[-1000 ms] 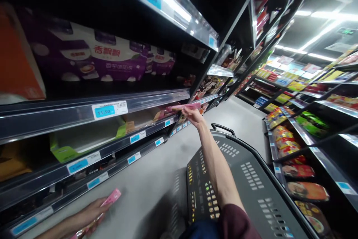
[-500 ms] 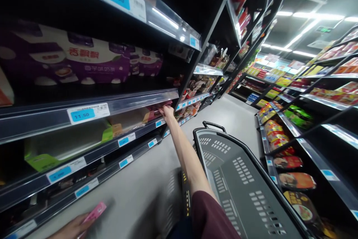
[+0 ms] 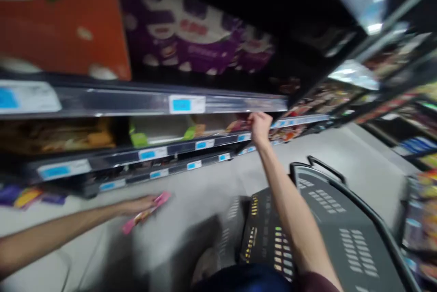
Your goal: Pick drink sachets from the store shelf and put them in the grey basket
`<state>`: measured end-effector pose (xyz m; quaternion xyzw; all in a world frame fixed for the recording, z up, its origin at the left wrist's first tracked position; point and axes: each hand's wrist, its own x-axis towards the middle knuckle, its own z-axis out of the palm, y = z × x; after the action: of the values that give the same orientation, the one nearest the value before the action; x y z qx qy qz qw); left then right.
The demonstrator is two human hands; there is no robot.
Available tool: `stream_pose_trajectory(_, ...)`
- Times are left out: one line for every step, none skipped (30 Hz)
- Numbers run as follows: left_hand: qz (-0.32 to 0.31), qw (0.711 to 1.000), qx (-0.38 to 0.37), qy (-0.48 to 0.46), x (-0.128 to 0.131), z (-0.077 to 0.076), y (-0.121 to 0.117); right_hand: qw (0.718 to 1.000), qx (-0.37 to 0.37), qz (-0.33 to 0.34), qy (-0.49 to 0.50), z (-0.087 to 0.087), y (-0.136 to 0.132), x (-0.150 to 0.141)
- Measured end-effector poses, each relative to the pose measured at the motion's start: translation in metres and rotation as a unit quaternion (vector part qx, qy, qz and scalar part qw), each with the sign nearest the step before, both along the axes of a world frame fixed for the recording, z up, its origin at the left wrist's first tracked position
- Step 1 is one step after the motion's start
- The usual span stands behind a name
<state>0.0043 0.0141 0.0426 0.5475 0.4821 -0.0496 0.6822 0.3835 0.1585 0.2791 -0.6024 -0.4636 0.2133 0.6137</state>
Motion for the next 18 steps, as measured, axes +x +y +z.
stream_pose_trajectory(0.009,1.000,0.005,-0.027,0.000,0.003,0.001,0.998,-0.019,0.058,-0.013,-0.001,-0.007,-0.004)
stream_pose_trajectory(0.024,0.999,-0.013,-0.032,0.000,0.003,0.003,0.989,-0.070,0.130,-0.015,-0.003,-0.013,-0.008)
stream_pose_trajectory(0.036,0.998,-0.029,-0.044,0.000,0.001,0.005,0.965,-0.146,0.216,-0.031,-0.005,-0.019,-0.013)
stream_pose_trajectory(0.021,0.997,-0.032,-0.060,0.000,-0.002,0.007,0.933,-0.210,0.284,-0.063,-0.007,-0.025,-0.018)
stream_pose_trajectory(0.030,0.996,-0.041,-0.068,0.001,-0.005,0.009,0.889,-0.282,0.349,-0.092,-0.011,-0.032,-0.025)
stream_pose_trajectory(0.036,0.995,-0.049,-0.081,0.001,-0.008,0.011,0.830,-0.357,0.411,-0.118,-0.015,-0.039,-0.033)
stream_pose_trajectory(0.023,0.993,-0.043,-0.111,0.002,-0.011,0.011,0.763,-0.427,0.466,-0.138,-0.021,-0.047,-0.043)
stream_pose_trajectory(0.020,0.990,-0.036,-0.137,0.003,-0.012,0.012,0.690,-0.487,0.514,-0.152,-0.030,-0.056,-0.056)
stream_pose_trajectory(0.017,0.986,-0.030,-0.163,0.004,-0.012,0.012,0.620,-0.535,0.551,-0.163,-0.042,-0.064,-0.069)
stream_pose_trajectory(0.019,0.982,-0.026,-0.185,0.005,-0.012,0.012,0.568,-0.562,0.575,-0.175,-0.057,-0.073,-0.083)
stream_pose_trajectory(0.025,0.979,-0.027,-0.201,0.007,-0.011,0.011,0.541,-0.572,0.586,-0.192,-0.075,-0.081,-0.096)
stream_pose_trajectory(0.034,0.976,-0.029,-0.214,0.008,-0.010,0.011,0.542,-0.571,0.579,-0.211,-0.095,-0.088,-0.109)
stream_pose_trajectory(0.042,0.974,-0.030,-0.222,0.009,-0.010,0.011,0.570,-0.550,0.567,-0.226,-0.116,-0.095,-0.119)
stream_pose_trajectory(0.046,0.972,-0.028,-0.228,0.009,-0.010,0.010,0.618,-0.510,0.550,-0.235,-0.136,-0.102,-0.128)
stream_pose_trajectory(0.049,0.971,-0.023,-0.232,0.009,-0.010,0.009,0.663,-0.468,0.534,-0.237,-0.156,-0.108,-0.134)
stream_pose_trajectory(0.050,0.971,-0.016,-0.234,0.009,-0.011,0.008,0.693,-0.442,0.526,-0.218,-0.173,-0.113,-0.138)
stream_pose_trajectory(0.052,0.970,-0.009,-0.236,0.008,-0.012,0.007,0.712,-0.437,0.518,-0.182,-0.188,-0.118,-0.141)
stream_pose_trajectory(0.054,0.970,-0.004,-0.237,0.007,-0.013,0.006,0.723,-0.447,0.508,-0.135,-0.199,-0.123,-0.142)
